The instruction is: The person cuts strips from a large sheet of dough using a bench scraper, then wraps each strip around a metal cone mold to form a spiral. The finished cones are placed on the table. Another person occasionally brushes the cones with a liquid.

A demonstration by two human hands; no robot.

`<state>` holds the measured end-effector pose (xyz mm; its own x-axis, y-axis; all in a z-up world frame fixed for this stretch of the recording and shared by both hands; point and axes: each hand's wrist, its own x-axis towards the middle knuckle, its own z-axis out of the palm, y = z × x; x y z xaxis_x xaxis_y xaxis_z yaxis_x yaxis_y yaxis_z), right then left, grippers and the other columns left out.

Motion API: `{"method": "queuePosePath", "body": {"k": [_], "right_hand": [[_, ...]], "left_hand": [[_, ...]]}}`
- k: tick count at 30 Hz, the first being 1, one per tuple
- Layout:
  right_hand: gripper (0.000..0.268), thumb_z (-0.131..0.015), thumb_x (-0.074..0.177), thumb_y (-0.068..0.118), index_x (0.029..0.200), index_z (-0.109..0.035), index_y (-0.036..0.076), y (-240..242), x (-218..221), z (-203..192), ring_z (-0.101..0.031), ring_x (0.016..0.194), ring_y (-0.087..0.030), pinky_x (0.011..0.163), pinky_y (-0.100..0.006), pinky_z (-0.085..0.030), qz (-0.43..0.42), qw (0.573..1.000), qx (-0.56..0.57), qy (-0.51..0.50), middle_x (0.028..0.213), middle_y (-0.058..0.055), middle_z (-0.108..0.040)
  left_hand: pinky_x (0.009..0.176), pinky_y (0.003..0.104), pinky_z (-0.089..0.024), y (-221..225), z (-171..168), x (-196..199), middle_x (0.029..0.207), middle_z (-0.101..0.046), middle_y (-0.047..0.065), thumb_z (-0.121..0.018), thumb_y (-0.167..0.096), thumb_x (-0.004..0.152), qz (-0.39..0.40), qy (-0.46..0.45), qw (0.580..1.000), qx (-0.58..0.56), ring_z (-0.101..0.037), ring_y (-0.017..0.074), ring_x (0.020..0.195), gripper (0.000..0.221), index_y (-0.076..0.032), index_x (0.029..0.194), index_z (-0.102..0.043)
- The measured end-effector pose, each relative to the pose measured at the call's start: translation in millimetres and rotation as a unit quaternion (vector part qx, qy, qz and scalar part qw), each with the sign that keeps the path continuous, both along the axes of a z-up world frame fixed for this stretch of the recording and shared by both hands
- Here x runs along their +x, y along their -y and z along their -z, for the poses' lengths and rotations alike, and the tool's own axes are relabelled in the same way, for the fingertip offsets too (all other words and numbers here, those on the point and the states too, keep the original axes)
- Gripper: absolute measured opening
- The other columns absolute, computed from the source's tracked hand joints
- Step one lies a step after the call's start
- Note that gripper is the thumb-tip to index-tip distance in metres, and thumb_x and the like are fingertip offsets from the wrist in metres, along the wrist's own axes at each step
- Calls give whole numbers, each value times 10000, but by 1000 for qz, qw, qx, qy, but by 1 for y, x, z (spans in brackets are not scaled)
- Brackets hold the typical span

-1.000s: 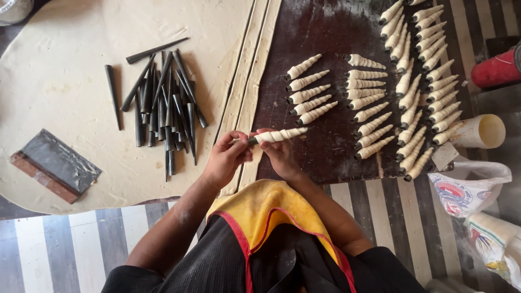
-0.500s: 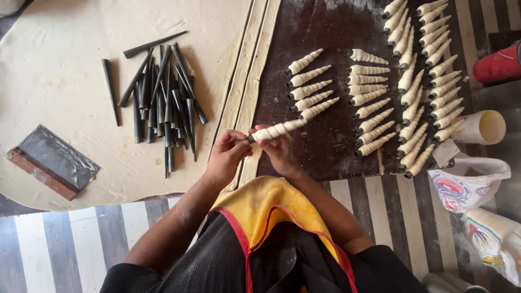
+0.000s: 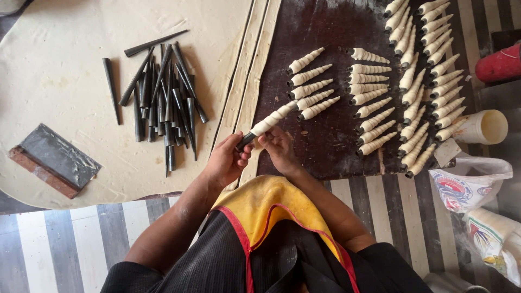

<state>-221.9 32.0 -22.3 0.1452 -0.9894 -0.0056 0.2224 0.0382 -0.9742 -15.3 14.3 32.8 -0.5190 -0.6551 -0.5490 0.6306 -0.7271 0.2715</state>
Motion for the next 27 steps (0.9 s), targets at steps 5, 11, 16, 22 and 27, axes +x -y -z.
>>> {"method": "queuePosePath", "body": {"k": [5, 11, 16, 22, 27], "right_hand": [[220, -691, 1065, 210, 1155, -650, 13, 2, 6, -21, -640, 866, -55, 790, -232, -524, 21, 999, 1, -43, 935, 7, -697], [303, -647, 1019, 210, 1264, -616, 33, 6, 17, -52, -668, 989, -64, 880, -222, -554, 27, 998, -3, -59, 1073, -17, -716], [237, -705, 1041, 148, 1203, -588, 22, 6, 4, -46, -700, 1004, -108, 877, -243, -602, 134, 979, -109, -111, 1094, -45, -690], [287, -746, 956, 70, 1237, -686, 68, 20, 4, -74, -541, 836, -95, 679, -215, -518, 186, 847, -310, -390, 1075, -23, -562], [116, -749, 998, 66, 1104, -716, 98, 15, 6, -68, -559, 822, -93, 660, -212, -484, 174, 870, -260, -382, 1073, -17, -560]], "left_hand": [[437, 190, -357, -2, 13, 2, 736, -603, 45, -479, -291, 1092, 33, -53, 998, 23, -498, 92, 572, 303, -8, 1042, -572], [421, 192, -330, -5, 8, 0, 728, -593, 42, -490, -292, 1083, 23, -43, 998, 27, -483, 87, 559, 234, -76, 1012, -545], [417, 209, -335, -3, -1, 3, 717, -590, 50, -506, -283, 1071, 1, -6, 1000, 2, -485, 94, 542, 192, -114, 981, -509], [432, 217, -353, -2, -11, 3, 726, -597, 60, -527, -267, 1064, 1, 39, 999, -28, -505, 106, 543, 156, -119, 1024, -498], [439, 217, -363, -3, -14, 2, 732, -603, 60, -529, -263, 1058, 8, 52, 998, -29, -514, 107, 547, 145, -121, 1037, -506]]}}
